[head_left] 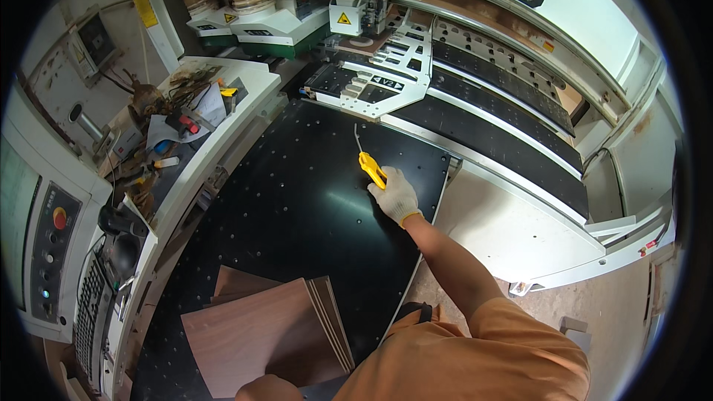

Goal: The person repeatedly picks up rectangular wood panels with circular cutouts from a CNC machine table, stacks them on the floor, and returns to the table to repeat the cycle. The person uses a yellow handheld tool to press a button on the machine between cycles.

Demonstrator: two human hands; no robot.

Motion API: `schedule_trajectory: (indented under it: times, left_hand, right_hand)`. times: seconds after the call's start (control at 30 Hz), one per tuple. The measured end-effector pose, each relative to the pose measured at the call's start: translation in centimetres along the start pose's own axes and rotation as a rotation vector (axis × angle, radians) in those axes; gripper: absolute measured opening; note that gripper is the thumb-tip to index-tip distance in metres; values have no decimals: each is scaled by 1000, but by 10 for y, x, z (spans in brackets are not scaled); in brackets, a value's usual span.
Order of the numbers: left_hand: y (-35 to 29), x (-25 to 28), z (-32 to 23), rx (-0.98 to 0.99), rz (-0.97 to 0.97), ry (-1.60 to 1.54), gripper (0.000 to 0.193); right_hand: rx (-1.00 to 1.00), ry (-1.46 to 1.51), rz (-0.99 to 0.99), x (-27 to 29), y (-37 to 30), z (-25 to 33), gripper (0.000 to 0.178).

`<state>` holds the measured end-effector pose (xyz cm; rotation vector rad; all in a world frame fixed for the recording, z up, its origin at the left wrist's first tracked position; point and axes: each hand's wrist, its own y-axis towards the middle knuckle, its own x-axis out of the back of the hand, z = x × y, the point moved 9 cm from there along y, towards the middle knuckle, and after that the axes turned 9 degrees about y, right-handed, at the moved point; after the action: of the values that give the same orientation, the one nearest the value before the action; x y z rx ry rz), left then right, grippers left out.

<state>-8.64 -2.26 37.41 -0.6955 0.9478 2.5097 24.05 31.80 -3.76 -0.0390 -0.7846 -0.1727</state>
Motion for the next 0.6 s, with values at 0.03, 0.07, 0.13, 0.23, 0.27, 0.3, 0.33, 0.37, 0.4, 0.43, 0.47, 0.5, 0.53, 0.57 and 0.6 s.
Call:
schedule_trajectory:
  times: [0.03,0.07,0.13,0.23,0.27,0.3,0.33,0.37,0.4,0.43,0.47,0.5,0.53,0.57,0.6]
  left_hand:
    - [0,0,0,4,0,-5,15]
    - [1,0,1,7,0,-11,15]
    - [2,0,1,8,-2,-24,15]
    - [3,-1,2,12,-1,-41,16]
    - [4,-1,2,13,-2,-47,16]
    - [4,-1,2,14,-4,-52,16]
    - [4,-1,3,16,-6,-58,16]
    - [4,-1,3,18,-8,-64,16]
    - [4,-2,3,21,-11,-71,16]
    - [3,-2,4,24,-14,-79,16]
    - [3,-2,4,27,-17,-87,16]
    - [3,-2,4,30,-17,-93,16]
    - [3,-2,5,33,-17,-98,17]
    - [4,-2,5,37,-16,-103,17]
    - [4,-2,5,39,-15,-107,17]
  right_hand:
    - [-3,-2,-2,0,0,0,64]
    - [1,6,-5,1,0,0,64]
    - [8,13,-15,2,-1,1,66]
    - [7,16,-13,3,-2,3,68]
    - [11,28,-13,3,-2,5,67]
    - [1,33,-12,4,-3,5,67]
    - [-16,35,-9,4,-3,4,66]
    - [-17,40,-4,4,-4,4,66]
    - [-25,43,0,4,-4,4,66]
    - [-27,46,-2,5,-5,4,66]
    - [-26,46,-1,5,-5,4,66]
    - [-18,47,-3,5,-4,5,67]
    - [-15,46,-3,5,-4,5,67]
    - [-4,42,-1,5,-4,6,68]
    - [4,34,1,4,-4,6,69]
